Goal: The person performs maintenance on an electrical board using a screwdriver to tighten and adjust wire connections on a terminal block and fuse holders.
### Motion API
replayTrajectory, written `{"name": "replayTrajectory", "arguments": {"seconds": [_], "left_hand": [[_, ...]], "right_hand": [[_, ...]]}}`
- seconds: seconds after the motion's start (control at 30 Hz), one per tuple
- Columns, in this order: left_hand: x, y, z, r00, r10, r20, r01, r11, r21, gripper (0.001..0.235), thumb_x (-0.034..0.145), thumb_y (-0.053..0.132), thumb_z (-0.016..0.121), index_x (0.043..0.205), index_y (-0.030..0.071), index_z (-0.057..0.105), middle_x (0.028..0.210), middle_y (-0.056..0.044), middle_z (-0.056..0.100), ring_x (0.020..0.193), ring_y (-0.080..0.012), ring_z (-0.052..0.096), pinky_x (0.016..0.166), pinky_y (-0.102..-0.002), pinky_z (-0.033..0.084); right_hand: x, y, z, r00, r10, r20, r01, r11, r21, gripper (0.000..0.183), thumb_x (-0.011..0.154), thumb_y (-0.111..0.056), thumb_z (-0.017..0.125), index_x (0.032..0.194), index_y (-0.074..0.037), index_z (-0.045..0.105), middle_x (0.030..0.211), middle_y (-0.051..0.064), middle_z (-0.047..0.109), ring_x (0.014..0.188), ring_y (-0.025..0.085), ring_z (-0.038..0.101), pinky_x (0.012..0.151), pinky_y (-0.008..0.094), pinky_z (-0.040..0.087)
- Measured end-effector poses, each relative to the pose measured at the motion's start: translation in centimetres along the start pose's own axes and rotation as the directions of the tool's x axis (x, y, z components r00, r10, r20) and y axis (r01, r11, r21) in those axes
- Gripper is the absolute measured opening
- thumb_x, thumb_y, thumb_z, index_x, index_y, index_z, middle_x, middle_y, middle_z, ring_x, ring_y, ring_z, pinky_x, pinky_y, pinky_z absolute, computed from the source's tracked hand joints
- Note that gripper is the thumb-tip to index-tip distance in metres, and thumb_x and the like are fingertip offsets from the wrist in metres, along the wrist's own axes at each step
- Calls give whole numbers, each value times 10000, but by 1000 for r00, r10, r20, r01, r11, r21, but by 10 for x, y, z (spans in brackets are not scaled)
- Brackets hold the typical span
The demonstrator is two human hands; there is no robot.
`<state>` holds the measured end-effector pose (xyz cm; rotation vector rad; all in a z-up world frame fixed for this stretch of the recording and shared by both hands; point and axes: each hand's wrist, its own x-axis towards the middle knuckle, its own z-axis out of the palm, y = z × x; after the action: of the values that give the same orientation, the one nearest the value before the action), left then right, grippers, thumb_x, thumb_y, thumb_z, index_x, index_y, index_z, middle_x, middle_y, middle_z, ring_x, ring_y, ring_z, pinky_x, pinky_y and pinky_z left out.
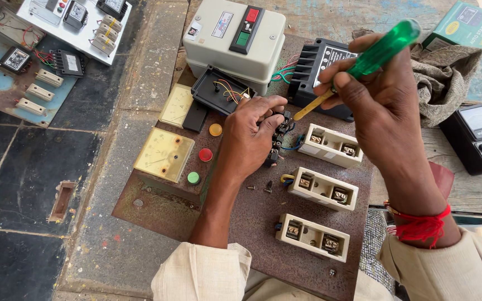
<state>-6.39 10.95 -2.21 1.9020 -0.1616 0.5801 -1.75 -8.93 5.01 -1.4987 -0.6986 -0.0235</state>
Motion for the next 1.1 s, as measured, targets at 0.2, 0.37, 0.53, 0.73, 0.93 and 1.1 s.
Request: {"name": "replayTrajectory", "arguments": {"seconds": [0.2, 0.37, 0.53, 0.73, 0.93, 1.1], "left_hand": [[4, -14, 19, 998, 63, -4, -63, 998, -25, 241, 886, 58, 760, 1121, 10, 741, 1024, -140, 766, 960, -223, 745, 859, -332, 596], [5, -21, 21, 1000, 31, -3, -31, 998, -46, 228, 875, 63, 764, 1095, 7, 749, 1017, -145, 764, 955, -244, 751, 849, -339, 598], [5, -23, 23, 1000, 13, -8, -13, 998, -59, 212, 888, 53, 752, 1094, 4, 751, 1022, -143, 767, 939, -210, 764, 834, -319, 608], [2, -26, 25, 999, -36, 2, 36, 988, -152, 186, 916, 20, 727, 1099, -4, 738, 994, -124, 784, 898, -162, 780, 785, -276, 622], [-2, -29, 23, 999, 41, -17, -43, 995, -92, 201, 903, -3, 729, 1104, -14, 722, 1005, -147, 761, 909, -194, 782, 793, -296, 619], [-4, -28, 22, 984, 175, -23, -174, 985, 15, 202, 906, -4, 731, 1105, 2, 695, 1032, -150, 736, 965, -289, 753, 827, -362, 593]], "right_hand": [[14, 11, 13, 991, -16, 130, 36, 987, -157, 346, 1146, -34, 563, 1438, -54, 379, 1171, 107, 649, 1090, 164, 689, 896, 306, 592], [14, 9, 19, 989, 2, 150, 26, 982, -187, 335, 1134, -42, 569, 1417, -54, 390, 1182, 102, 642, 1092, 149, 689, 891, 297, 598], [14, 6, 20, 986, -15, 165, 59, 962, -266, 327, 1123, -52, 573, 1399, -37, 397, 1162, 95, 651, 1105, 142, 692, 918, 299, 606], [12, 3, 22, 976, -58, 208, 112, 959, -260, 331, 1128, -61, 580, 1399, -11, 397, 1164, 100, 662, 1112, 140, 680, 960, 296, 582], [9, -6, 15, 932, -86, 351, 212, 917, -339, 196, 1107, -106, 607, 1269, -22, 538, 1136, 77, 687, 1069, 140, 674, 930, 306, 583], [13, -15, 12, 887, -207, 412, 386, 824, -416, 292, 1059, -86, 694, 1309, -59, 546, 1156, 105, 673, 1097, 189, 689, 998, 351, 578]]}}
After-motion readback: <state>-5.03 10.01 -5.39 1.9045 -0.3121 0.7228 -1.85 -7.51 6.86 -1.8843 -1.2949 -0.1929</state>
